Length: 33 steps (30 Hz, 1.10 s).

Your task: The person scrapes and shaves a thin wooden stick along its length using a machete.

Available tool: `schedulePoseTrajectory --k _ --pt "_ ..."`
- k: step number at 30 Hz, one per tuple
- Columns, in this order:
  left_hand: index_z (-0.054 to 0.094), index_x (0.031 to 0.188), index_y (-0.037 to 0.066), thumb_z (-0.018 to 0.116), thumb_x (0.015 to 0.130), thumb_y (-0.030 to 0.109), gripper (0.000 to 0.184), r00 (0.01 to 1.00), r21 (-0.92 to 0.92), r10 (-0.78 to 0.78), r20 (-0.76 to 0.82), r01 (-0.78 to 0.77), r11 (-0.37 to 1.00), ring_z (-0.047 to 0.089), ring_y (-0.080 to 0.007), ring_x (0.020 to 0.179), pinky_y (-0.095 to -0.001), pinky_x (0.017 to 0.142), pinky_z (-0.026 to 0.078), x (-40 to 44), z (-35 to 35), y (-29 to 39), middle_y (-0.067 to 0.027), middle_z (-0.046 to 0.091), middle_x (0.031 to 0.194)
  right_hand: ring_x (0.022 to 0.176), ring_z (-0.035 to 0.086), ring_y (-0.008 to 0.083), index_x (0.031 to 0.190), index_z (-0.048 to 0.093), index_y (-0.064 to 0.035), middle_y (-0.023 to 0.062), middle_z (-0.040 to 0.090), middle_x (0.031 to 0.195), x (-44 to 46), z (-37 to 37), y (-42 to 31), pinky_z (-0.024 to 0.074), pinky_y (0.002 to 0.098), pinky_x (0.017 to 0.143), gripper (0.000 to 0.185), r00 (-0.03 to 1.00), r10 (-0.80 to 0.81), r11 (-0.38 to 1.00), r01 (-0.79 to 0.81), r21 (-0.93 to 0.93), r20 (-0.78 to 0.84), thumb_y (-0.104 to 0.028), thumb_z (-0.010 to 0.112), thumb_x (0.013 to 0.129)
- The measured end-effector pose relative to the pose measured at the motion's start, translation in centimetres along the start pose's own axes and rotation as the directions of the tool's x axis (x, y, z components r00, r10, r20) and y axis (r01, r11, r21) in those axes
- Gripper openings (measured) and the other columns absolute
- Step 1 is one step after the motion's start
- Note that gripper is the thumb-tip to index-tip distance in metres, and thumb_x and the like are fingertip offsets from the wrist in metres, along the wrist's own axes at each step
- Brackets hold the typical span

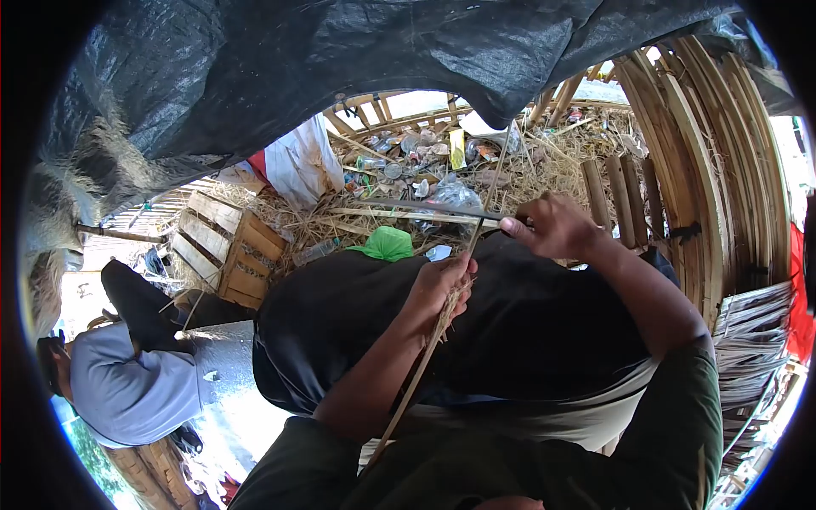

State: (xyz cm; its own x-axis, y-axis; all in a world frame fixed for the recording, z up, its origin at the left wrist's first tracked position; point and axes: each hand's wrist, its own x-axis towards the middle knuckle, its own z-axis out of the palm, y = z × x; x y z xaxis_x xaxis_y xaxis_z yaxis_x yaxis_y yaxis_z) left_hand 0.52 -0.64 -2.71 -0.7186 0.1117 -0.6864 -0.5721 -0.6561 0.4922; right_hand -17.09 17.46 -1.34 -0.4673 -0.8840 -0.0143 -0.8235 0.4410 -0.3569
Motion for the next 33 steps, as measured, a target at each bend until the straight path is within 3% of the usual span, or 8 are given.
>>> schedulePoseTrajectory --k 5,9,14,17,21,24,26,33 --pt "0.059 0.087 0.003 0.054 0.102 0.032 0.033 0.984 0.364 0.148 -0.095 -0.104 0.926 0.048 -0.0070 0.044 -0.0235 0.040 0.037 -0.4 0.5 0.0 0.0002 0.050 0.057 0.051 0.059 0.0334 0.071 0.068 -0.0034 0.0144 0.054 0.054 -0.9 5.5 -0.4 0.0496 0.0443 0.049 0.044 0.963 -0.163 0.987 0.161 -0.027 -0.213 -0.042 0.066 0.093" --pt "0.060 0.085 0.001 0.054 0.103 0.028 0.033 0.978 0.468 0.192 -0.083 -0.132 0.874 0.049 -0.0076 0.044 -0.0255 0.040 0.039 -0.8 -0.3 -0.4 -0.0004 0.053 0.060 0.046 0.054 0.0323 0.065 0.066 -0.0066 0.0128 0.050 0.051 0.1 2.9 -2.4 0.0455 0.0447 0.042 0.048 0.999 -0.033 0.999 0.033 0.003 -0.014 -0.044 0.062 0.095" --pt "0.061 0.087 -0.001 0.053 0.103 0.026 0.032 0.981 0.477 0.192 0.018 -0.178 0.861 0.048 -0.0070 0.045 -0.0246 0.041 0.038 -1.9 0.2 -1.5 -0.0008 0.054 0.061 0.060 0.067 0.0297 0.079 0.072 -0.0068 0.0141 0.063 0.062 0.2 5.7 4.4 0.0532 0.0417 0.050 0.054 0.990 -0.125 0.833 0.067 -0.549 -0.070 -0.054 0.051 0.098" --pt "0.062 0.084 -0.001 0.054 0.102 0.024 0.032 0.996 0.416 0.089 -0.002 -0.080 0.906 0.050 -0.0067 0.046 -0.0260 0.043 0.039 -2.0 0.6 -1.1 -0.0014 0.054 0.058 0.063 0.069 0.0319 0.075 0.072 -0.0043 0.0175 0.065 0.065 1.3 3.2 3.3 0.0563 0.0410 0.057 0.062 0.907 0.346 0.925 -0.287 -0.251 0.239 -0.059 0.051 0.096" --pt "0.060 0.085 0.002 0.051 0.103 0.028 0.032 0.998 0.215 0.059 -0.015 -0.055 0.975 0.046 -0.0063 0.045 -0.0250 0.042 0.038 -1.5 -0.5 -1.0 0.0001 0.052 0.061 0.059 0.066 0.0357 0.073 0.070 -0.0081 0.0136 0.064 0.060 0.4 2.7 -2.0 0.0546 0.0450 0.060 0.057 0.994 0.054 0.997 -0.058 0.043 0.090 -0.057 0.053 0.096" --pt "0.055 0.087 0.007 0.052 0.103 0.031 0.030 0.999 0.102 0.037 -0.020 -0.035 0.994 0.042 -0.0051 0.045 -0.0228 0.041 0.034 -2.3 -0.5 0.6 0.0031 0.046 0.063 0.049 0.060 0.0323 0.069 0.065 -0.0064 0.0130 0.061 0.057 1.5 3.0 2.2 0.0494 0.0433 0.049 0.047 0.997 0.046 0.998 -0.044 -0.035 0.064 -0.046 0.062 0.095" --pt "0.054 0.088 0.008 0.054 0.103 0.034 0.030 0.999 0.056 0.027 -0.018 -0.026 0.998 0.038 -0.0040 0.044 -0.0212 0.038 0.028 -2.4 -0.3 1.1 0.0048 0.041 0.060 0.041 0.051 0.0251 0.059 0.054 -0.0086 0.0083 0.052 0.052 0.6 6.5 5.1 0.0406 0.0390 0.039 0.044 0.834 -0.310 0.940 0.198 -0.276 -0.457 -0.034 0.073 0.090" --pt "0.055 0.086 0.008 0.051 0.104 0.031 0.030 0.999 0.092 0.033 0.005 -0.033 0.995 0.041 -0.0047 0.044 -0.0223 0.040 0.032 -3.1 -0.1 1.3 0.0043 0.044 0.061 0.039 0.044 0.0174 0.059 0.052 -0.0123 0.0001 0.043 0.051 0.9 4.2 3.1 0.0359 0.0329 0.037 0.042 0.910 -0.304 0.949 0.260 -0.181 -0.283 -0.032 0.081 0.083"
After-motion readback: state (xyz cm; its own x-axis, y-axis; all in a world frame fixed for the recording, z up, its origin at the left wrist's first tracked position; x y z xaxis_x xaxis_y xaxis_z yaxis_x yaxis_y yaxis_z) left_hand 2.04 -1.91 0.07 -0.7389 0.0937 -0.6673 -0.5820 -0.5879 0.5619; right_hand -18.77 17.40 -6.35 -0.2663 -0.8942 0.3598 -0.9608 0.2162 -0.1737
